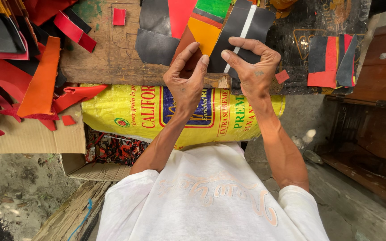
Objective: The person assembles a decorative patch from colored foam scraps, pressing small red, green, orange and brown cutouts onto a black foam base with a white stripe. They pick each piece by hand, align it on the base, and press it down, building up the design piece by piece on the workbench.
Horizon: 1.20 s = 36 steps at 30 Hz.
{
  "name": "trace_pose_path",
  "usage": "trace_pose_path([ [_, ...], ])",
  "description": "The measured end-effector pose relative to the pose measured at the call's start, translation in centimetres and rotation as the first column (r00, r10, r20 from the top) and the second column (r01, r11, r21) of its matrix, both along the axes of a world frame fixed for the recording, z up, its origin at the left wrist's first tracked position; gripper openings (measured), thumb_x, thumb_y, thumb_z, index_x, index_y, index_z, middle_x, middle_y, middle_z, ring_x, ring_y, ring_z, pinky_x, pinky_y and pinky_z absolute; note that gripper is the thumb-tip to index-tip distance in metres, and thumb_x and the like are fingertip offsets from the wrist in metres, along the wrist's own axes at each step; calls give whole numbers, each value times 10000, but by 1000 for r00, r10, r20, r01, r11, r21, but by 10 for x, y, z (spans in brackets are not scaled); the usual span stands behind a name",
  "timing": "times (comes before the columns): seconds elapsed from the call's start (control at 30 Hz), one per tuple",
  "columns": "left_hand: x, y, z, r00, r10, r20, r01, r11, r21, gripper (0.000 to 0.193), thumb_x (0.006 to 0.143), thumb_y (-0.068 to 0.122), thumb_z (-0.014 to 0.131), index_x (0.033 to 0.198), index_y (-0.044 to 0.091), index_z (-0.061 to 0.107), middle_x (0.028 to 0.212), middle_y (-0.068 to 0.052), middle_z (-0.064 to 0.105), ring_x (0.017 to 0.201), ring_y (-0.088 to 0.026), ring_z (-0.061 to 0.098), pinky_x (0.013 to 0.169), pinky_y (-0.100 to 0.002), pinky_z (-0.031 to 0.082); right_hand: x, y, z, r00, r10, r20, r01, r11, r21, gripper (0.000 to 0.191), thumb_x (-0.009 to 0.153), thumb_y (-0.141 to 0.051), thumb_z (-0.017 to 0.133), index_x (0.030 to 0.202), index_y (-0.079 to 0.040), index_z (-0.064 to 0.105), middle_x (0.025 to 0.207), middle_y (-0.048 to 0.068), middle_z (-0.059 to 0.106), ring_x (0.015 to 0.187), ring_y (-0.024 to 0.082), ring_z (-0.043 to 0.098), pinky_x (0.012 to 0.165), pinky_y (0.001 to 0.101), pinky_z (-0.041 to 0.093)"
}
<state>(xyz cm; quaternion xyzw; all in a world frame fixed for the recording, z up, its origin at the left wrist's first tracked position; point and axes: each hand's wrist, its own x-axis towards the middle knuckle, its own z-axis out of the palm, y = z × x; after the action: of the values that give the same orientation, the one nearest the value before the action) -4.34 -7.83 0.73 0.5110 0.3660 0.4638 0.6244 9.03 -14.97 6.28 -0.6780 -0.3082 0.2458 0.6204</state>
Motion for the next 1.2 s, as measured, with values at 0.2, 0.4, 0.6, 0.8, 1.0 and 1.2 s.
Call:
trace_pose_path([
  [0.2, 2, -3, 2, 1000, 11, 25, -11, 1000, -15, 337, 956, 36, 777, 1277, -16, 688, 1133, -85, 743, 1018, -116, 721, 892, -254, 616, -2, 0, 2, 988, -8, 157, 14, 999, -41, 233, 888, -7, 874, 1102, 0, 782, 996, 80, 779, 893, 117, 716, 810, 252, 587],
  [0.4, 7, -10, -5, 996, 71, 50, -70, 997, -19, 324, 948, 22, 787, 1256, -9, 694, 1099, -68, 753, 975, -91, 716, 847, -230, 599, -9, -2, 1, 990, -34, 138, 42, 997, -57, 230, 886, -40, 873, 1096, -5, 784, 973, 57, 770, 876, 95, 695, 798, 238, 573],
  [0.6, 18, -17, -20, 983, 171, -62, -171, 985, 4, 240, 973, 16, 783, 1205, -20, 732, 1013, -46, 734, 881, -69, 653, 770, -199, 547, -17, 6, -18, 990, -112, 89, 118, 991, -62, 228, 856, -26, 865, 1068, -4, 785, 970, 50, 768, 855, 79, 680, 763, 224, 567],
  [0.8, -36, -3, 15, 961, -262, 83, 269, 959, -92, 563, 926, 87, 730, 1429, 48, 477, 1210, 33, 609, 1032, -62, 677, 855, -204, 572, -3, 4, -33, 998, 28, 65, -25, 999, -46, 304, 844, -13, 856, 1135, -12, 768, 1068, 67, 768, 972, 101, 691, 885, 247, 571],
  [1.0, -43, 90, 59, 472, -721, -508, 837, 547, 1, 330, 874, 109, 826, 1169, 30, 702, 1099, -132, 791, 1016, -194, 814, 903, -306, 617, 7, 1, -35, 986, 121, 115, -108, 988, -112, 318, 849, -51, 876, 1150, -25, 777, 1119, 91, 784, 1047, 137, 719, 975, 290, 557],
  [1.2, 67, 156, 76, 412, -431, -802, 903, 77, 423, 768, 501, 239, 968, 1151, -21, 652, 950, -164, 723, 853, -336, 721, 723, -403, 571, 10, -5, -27, 979, 130, 158, -112, 987, -119, 335, 837, -70, 894, 1145, -13, 773, 1117, 99, 783, 1042, 150, 722, 973, 292, 553],
])
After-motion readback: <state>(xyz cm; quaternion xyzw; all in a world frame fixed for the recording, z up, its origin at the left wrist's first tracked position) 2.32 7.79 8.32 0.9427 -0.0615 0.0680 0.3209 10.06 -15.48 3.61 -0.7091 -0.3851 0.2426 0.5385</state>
